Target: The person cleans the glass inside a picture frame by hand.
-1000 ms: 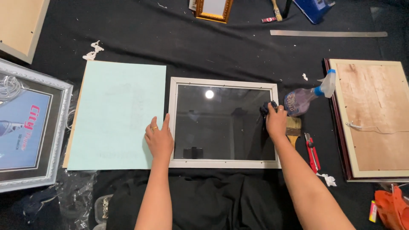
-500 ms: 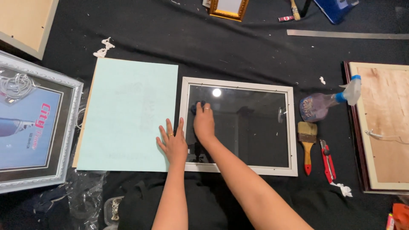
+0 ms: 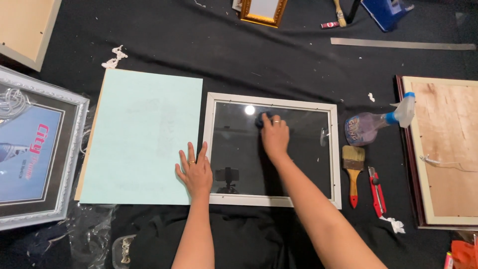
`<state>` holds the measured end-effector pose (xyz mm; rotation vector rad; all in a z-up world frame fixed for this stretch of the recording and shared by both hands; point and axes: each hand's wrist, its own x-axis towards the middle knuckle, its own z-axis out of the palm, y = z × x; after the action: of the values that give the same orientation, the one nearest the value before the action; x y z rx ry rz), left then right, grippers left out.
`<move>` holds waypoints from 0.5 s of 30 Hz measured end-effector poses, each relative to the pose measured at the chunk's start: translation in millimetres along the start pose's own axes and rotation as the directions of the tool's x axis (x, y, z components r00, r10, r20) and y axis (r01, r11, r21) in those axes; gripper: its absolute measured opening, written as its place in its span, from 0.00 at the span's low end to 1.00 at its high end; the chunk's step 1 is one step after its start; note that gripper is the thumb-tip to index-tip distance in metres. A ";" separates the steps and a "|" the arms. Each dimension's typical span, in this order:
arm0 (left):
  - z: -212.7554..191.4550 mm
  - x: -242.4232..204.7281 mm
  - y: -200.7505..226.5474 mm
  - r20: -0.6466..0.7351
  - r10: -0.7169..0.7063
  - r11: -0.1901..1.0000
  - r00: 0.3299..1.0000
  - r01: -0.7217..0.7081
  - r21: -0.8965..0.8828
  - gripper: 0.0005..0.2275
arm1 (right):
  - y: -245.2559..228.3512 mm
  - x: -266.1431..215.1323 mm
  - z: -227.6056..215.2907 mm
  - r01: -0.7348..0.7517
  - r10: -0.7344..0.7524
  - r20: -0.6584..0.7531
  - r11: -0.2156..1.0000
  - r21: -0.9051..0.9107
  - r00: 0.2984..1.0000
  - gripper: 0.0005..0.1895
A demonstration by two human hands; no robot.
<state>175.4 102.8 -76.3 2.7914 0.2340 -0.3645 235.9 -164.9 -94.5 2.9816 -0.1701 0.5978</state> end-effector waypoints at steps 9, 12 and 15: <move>-2.1 -1.5 3.0 0.001 0.005 1.000 1.000 -0.005 0.008 0.23 | 197.1 -32.6 15.6 -0.076 0.009 -0.199 0.941 -0.329 0.980 0.20; -2.0 -1.2 4.9 0.002 0.006 0.999 1.000 -0.006 0.036 0.22 | 201.0 -29.2 34.3 -0.139 0.057 -0.247 0.935 -0.328 0.967 0.15; -2.7 -2.2 4.1 0.004 0.013 0.999 1.000 -0.013 0.043 0.23 | 172.0 -24.5 62.5 -0.387 0.363 -0.147 0.900 -0.203 0.920 0.17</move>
<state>174.7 99.6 -72.1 2.8326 0.2090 -0.3755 215.1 -340.0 -149.0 2.6971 -0.7652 0.7149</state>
